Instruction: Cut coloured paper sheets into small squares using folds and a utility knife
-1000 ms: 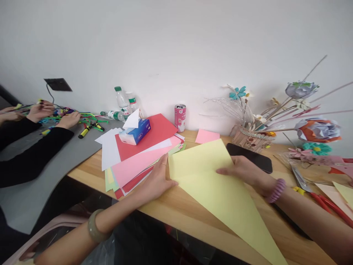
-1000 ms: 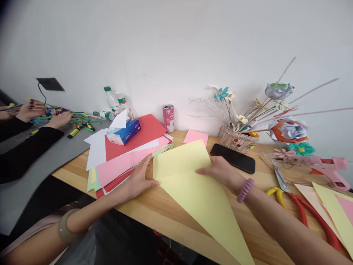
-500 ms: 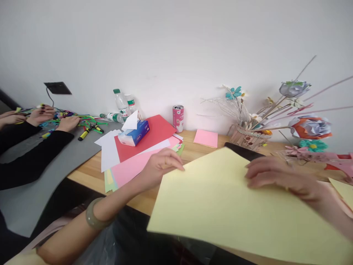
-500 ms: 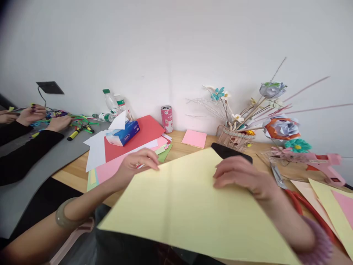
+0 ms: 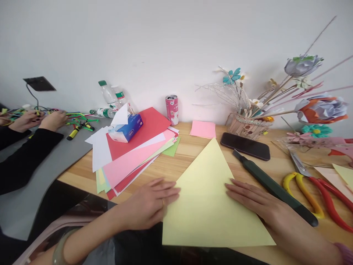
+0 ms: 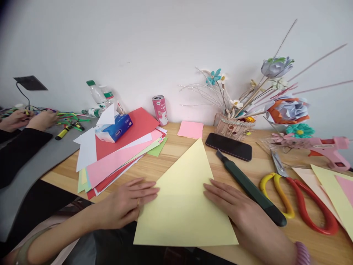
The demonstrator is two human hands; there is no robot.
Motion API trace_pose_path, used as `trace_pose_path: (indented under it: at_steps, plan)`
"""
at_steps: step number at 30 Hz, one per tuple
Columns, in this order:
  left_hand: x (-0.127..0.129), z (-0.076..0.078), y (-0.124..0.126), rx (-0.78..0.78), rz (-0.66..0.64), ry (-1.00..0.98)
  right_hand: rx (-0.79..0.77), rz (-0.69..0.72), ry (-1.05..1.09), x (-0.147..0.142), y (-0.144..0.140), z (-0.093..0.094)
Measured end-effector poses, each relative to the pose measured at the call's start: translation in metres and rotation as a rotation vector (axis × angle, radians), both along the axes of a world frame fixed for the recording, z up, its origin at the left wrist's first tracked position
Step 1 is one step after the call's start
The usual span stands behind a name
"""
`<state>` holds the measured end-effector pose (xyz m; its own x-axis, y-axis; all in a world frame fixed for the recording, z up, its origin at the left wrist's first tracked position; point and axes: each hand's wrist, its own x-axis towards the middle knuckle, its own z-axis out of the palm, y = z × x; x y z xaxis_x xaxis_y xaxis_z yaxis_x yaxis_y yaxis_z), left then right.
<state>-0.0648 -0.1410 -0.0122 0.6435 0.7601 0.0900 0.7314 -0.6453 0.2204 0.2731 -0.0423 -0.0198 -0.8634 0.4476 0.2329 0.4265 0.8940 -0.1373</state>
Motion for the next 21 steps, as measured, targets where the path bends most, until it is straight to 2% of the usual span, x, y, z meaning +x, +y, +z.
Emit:
trace_pose_path:
  at_steps: [4,8,10,12,16,21]
  plan:
    - [-0.006,-0.002,0.009,0.014,0.097,0.078,0.004,-0.036,-0.026,-0.001,0.001,-0.006]
    - [-0.006,-0.007,0.019,0.144,0.174,0.148,-0.004,-0.083,-0.036,-0.008,0.005,-0.01]
    - [-0.007,-0.009,0.024,0.196,0.199,0.137,-0.003,-0.101,-0.042,-0.012,0.009,-0.009]
    - [-0.01,-0.01,0.027,0.196,0.17,0.067,-0.011,-0.113,-0.026,-0.015,0.013,-0.008]
    - [-0.018,-0.007,0.03,0.044,0.14,-0.15,-0.08,-0.151,0.116,-0.016,0.022,-0.009]
    - [-0.018,-0.008,0.03,-0.151,0.332,-0.335,-0.12,-0.263,0.231,-0.022,0.028,-0.012]
